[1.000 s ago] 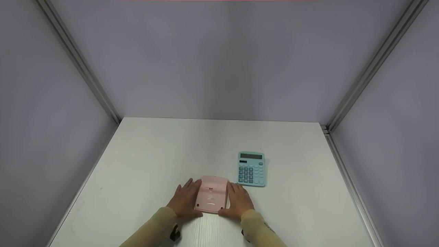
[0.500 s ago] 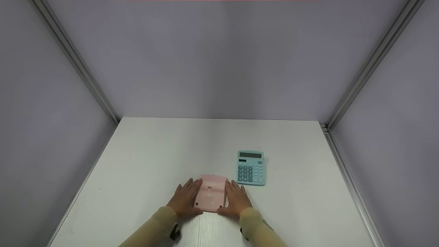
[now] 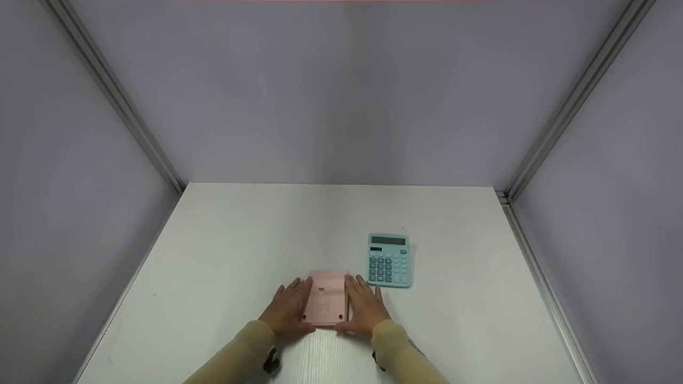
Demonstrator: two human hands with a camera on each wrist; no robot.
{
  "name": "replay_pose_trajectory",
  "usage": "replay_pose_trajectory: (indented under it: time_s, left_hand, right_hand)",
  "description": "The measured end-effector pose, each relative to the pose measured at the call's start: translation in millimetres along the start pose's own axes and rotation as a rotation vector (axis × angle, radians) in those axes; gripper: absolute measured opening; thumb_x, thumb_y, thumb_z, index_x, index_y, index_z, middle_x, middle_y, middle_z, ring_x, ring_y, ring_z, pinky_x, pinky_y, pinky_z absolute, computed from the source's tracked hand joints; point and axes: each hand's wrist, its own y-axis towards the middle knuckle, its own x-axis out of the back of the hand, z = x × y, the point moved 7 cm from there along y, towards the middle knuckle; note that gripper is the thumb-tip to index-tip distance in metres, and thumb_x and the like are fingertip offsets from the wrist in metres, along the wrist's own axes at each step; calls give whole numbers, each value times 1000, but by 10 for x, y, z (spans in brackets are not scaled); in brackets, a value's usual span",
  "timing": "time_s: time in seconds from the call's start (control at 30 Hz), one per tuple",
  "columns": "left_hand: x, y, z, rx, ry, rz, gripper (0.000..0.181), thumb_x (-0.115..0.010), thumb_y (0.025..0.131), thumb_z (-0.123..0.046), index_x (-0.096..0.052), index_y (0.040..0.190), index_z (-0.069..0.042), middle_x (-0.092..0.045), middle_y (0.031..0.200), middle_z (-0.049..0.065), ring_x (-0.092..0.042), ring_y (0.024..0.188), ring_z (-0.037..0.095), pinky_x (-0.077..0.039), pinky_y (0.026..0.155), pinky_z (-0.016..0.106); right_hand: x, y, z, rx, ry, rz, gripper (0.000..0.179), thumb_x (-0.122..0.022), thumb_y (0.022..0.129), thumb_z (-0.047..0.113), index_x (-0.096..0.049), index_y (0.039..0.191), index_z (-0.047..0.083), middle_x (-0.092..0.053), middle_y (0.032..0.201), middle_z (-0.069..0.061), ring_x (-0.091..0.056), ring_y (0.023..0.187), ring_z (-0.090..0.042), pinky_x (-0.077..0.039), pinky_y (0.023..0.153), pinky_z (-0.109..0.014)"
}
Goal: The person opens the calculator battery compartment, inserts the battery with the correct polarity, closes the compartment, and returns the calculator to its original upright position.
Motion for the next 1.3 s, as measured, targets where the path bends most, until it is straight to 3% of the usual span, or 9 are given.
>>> replay_pose_trajectory:
  time_s: [0.23,0.6,0.83,1.0,1.1,1.2,1.3]
  left_hand:
    - [31,15,-34,18,-76,-13,119,-81,68,-49,-6,156,-21,-38,150,9,-29,141,29,-20,115,53]
    - [11,8,-8,67,-177,-9,120,-80,68,-51,-2,156,-25,-32,154,6,-27,141,26,-18,116,49]
    - [-16,26,25,72,-205,-27,124,-83,65,-52,-2,156,-25,-35,153,5,-29,140,27,-20,116,49]
    - [-27,23,28,78,-212,-32,125,-82,65,-53,0,156,-27,-35,152,4,-29,140,26,-22,115,48]
    - [-26,22,17,71,-211,-40,125,-83,65,-53,-1,156,-26,-36,151,5,-31,139,27,-25,114,49]
    - [-6,30,-10,43,-192,-59,125,-83,64,-55,-5,156,-21,-40,149,9,-34,137,29,-29,112,50]
    - [22,48,-32,7,-165,-90,125,-82,63,-58,-11,156,-15,-44,144,13,-40,133,30,-33,109,49]
  right_hand:
    - [79,-8,117,42,43,-29,123,-79,63,63,-15,155,14,-20,159,-4,-16,146,-27,-14,113,-61]
    - [116,15,247,107,153,-67,110,-79,72,52,-17,155,13,-17,160,-4,-20,145,-25,-21,115,-47]
    - [146,19,280,69,233,-110,87,-73,83,39,-25,154,18,-38,148,-6,-36,137,-29,-30,111,-51]
    - [207,47,320,33,257,-192,71,-69,88,34,-37,149,18,-50,138,-7,-45,130,-29,-34,108,-51]
    - [250,80,339,-14,295,-245,60,-68,90,30,-45,144,18,-57,129,-2,-54,118,-22,-43,102,-47]
    - [292,116,355,-49,348,-291,51,-69,90,27,-52,138,18,-61,113,3,-59,97,-13,-52,84,-37]
    - [324,132,381,-58,374,-320,46,-70,89,25,-56,132,19,-59,103,5,-56,83,-10,-51,69,-28]
